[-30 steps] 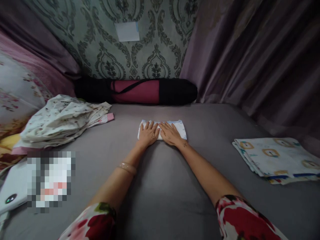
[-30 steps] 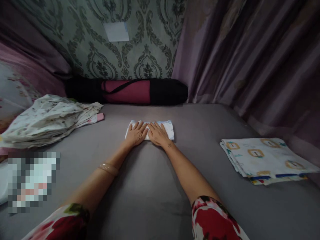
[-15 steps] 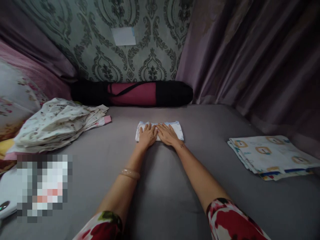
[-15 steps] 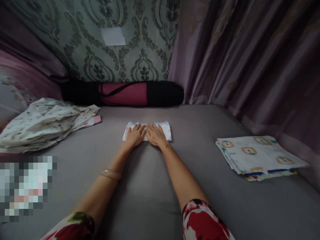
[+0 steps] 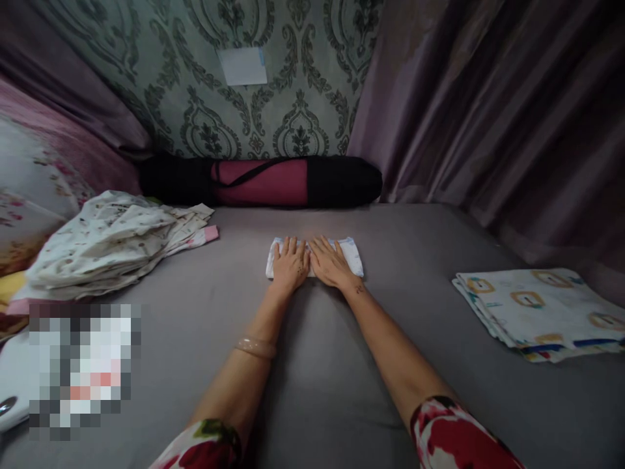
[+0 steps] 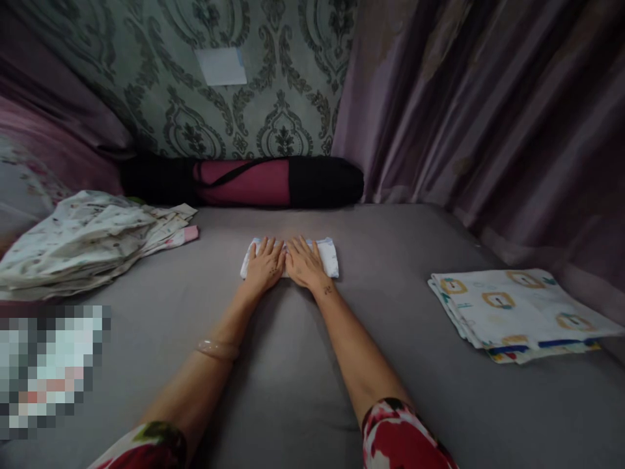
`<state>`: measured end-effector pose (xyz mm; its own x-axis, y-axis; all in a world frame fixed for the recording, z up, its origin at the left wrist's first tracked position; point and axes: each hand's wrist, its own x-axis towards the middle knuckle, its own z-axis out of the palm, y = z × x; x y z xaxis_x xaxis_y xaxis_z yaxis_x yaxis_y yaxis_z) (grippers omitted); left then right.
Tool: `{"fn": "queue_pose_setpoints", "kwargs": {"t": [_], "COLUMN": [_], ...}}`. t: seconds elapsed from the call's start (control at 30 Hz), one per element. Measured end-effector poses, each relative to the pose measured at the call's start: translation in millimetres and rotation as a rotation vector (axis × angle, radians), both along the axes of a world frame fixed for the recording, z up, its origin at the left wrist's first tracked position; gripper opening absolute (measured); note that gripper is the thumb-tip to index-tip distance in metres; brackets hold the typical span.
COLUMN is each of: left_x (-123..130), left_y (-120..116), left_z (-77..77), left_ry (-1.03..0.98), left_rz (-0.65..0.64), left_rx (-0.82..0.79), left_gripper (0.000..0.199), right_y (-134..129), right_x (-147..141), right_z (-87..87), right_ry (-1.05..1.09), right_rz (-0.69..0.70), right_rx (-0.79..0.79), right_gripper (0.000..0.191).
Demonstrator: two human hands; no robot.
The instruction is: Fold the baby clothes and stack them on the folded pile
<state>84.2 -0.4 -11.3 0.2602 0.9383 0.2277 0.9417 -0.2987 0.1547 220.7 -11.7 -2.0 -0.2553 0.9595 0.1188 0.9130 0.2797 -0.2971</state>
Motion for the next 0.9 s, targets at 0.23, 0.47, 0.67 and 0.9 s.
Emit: {"fn": "queue_pose_setpoints", "kwargs": {"t": [0.23,0.47,0.67,0.9], "left_x": [-3,-8,-14,-15], "left_y": [1,3,7,8], "left_z": [-3.5,1.2,-8.5,-11.4], "left_ry": [0.030,-0.010,0.012,0.015], "left_rz": [0.017,0.027,0.055,0.056], "left_rx": [-0.151,-0.042,-0.101,-0.126], "left_gripper": [0.052,0.051,0.058,0.057], "right_y": [1,1,-2,1], "right_x": [-1,2,6,8], "right_z": [-14.0,-3.7,-9.2,-15.3], "right_ry": [-0.007,-0.007,-0.041,-0.037], "right_rz": [0.001,-0.038,-0.145,-0.136], "right_rx": [-0.035,-0.008,0.023,-0.028], "right_gripper": [0.054,0.055,0.056,0.056]}}
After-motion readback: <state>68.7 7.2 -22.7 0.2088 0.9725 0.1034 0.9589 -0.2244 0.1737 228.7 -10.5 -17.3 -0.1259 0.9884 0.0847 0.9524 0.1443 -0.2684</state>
